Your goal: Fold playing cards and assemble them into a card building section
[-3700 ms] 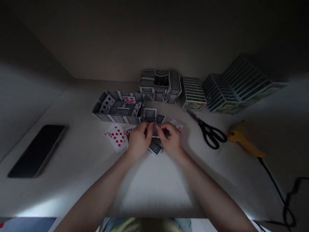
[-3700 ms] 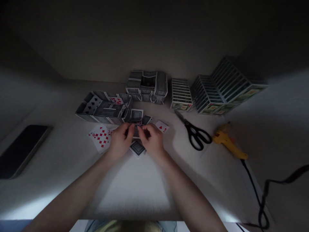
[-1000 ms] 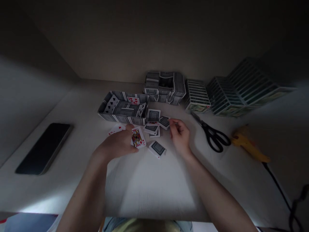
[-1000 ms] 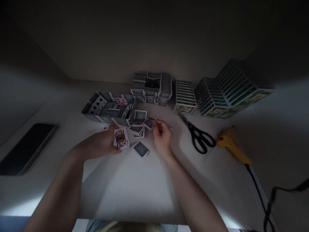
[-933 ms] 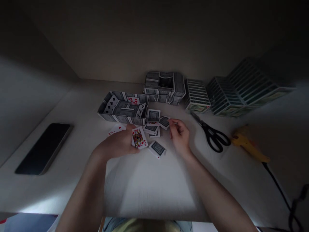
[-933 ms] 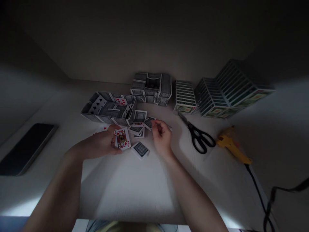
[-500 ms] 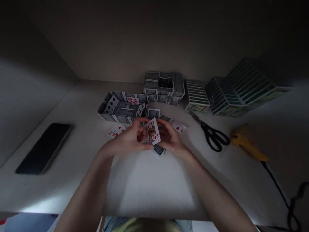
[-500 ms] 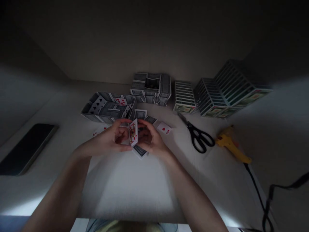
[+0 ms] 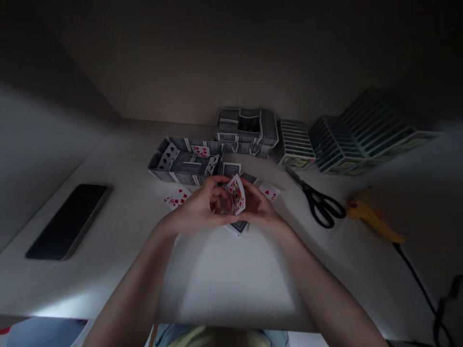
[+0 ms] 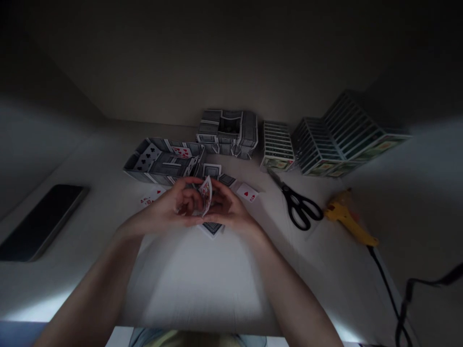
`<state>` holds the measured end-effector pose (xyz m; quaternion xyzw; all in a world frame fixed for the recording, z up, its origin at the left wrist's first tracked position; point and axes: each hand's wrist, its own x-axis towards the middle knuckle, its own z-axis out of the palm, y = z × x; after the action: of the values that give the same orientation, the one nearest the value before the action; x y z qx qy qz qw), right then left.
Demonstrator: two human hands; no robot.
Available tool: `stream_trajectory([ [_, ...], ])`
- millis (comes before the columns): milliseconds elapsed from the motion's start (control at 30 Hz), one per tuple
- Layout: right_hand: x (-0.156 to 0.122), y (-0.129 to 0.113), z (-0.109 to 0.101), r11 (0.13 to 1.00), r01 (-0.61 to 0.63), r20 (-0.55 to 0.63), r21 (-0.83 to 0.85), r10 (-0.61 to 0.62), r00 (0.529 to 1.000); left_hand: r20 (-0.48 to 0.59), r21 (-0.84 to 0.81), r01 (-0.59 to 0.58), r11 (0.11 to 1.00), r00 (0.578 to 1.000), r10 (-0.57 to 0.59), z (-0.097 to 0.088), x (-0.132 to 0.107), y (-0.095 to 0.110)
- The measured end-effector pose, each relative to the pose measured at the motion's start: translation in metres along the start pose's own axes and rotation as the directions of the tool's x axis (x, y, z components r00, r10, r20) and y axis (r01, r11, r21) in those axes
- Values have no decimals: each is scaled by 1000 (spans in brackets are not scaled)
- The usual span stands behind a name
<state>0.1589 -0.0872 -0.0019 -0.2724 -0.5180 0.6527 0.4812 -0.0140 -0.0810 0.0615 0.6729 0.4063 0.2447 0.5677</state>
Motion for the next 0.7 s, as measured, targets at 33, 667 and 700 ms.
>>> stream_trajectory([
  [33,0,0,0,1000,-7,-13,-8,7,1000,0,-4,0,1000,1000,0,0,0,1],
  [667,0,-5,10,995,-90,-309,-43,72,948,-124,-38,19,999,992,-24,1,7,-9],
  [700,0,-5,10,994,-94,-325,-52,72,943,-126,-24,24,999,992,-27,2,8,-10],
])
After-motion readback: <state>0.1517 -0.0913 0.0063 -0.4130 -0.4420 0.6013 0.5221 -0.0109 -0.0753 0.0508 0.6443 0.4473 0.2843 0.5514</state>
